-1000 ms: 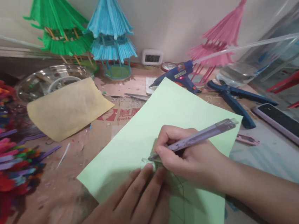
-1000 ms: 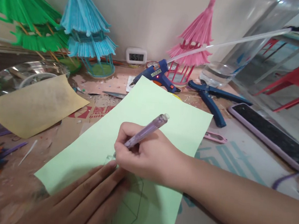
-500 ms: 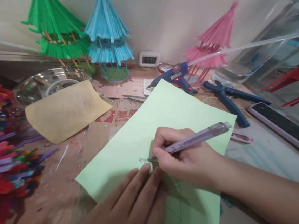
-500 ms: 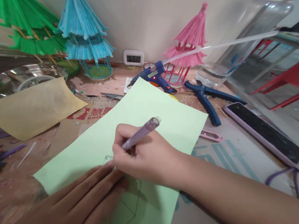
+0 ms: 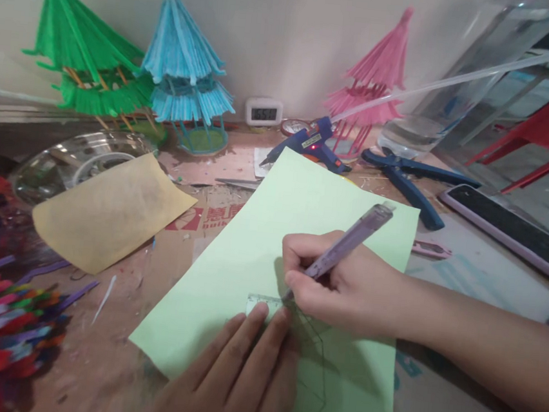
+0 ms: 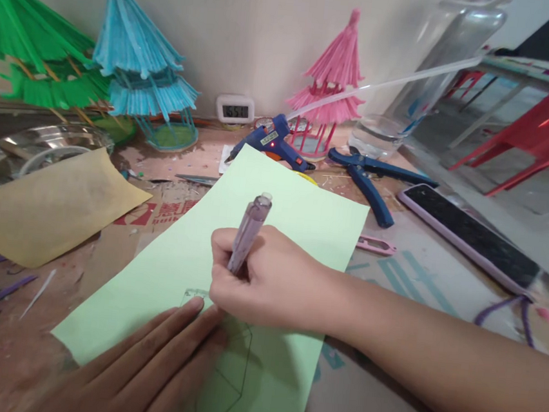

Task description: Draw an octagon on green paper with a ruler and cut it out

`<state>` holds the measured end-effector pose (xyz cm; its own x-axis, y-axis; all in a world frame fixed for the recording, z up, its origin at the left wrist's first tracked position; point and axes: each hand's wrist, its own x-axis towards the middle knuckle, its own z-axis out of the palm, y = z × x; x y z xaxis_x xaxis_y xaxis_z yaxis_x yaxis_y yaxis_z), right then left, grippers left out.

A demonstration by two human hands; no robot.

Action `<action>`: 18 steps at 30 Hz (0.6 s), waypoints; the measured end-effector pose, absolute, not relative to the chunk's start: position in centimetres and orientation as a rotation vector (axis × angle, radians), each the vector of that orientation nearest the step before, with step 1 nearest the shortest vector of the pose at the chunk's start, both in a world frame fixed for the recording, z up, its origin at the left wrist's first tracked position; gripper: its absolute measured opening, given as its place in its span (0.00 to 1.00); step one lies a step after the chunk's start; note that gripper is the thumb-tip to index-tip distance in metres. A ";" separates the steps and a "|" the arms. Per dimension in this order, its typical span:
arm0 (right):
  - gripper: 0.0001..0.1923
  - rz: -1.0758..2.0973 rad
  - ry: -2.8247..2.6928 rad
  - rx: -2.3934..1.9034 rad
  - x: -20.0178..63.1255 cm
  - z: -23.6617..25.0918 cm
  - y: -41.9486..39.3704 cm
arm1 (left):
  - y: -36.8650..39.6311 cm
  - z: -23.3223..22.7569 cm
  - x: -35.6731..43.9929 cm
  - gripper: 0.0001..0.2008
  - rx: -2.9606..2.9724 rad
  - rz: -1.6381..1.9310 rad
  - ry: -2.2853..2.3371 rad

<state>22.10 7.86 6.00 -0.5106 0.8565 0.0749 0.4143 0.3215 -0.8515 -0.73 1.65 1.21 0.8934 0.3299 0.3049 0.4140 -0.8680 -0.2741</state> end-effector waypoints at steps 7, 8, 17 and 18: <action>0.09 1.123 -2.100 -1.132 22.5 6.3 7.9 | 1.9 1.1 -0.7 0.24 -2.655 -0.350 -0.518; 0.09 1.124 -2.109 -1.139 22.6 6.3 7.9 | 1.8 1.0 -0.7 0.24 -2.658 -0.352 -0.517; 0.11 1.193 -2.096 -1.142 22.8 6.6 7.9 | 2.1 1.0 -1.1 0.21 -2.750 -0.383 -0.548; 0.11 1.204 -2.088 -1.130 22.8 6.6 7.9 | 2.1 1.0 -1.1 0.21 -2.749 -0.390 -0.526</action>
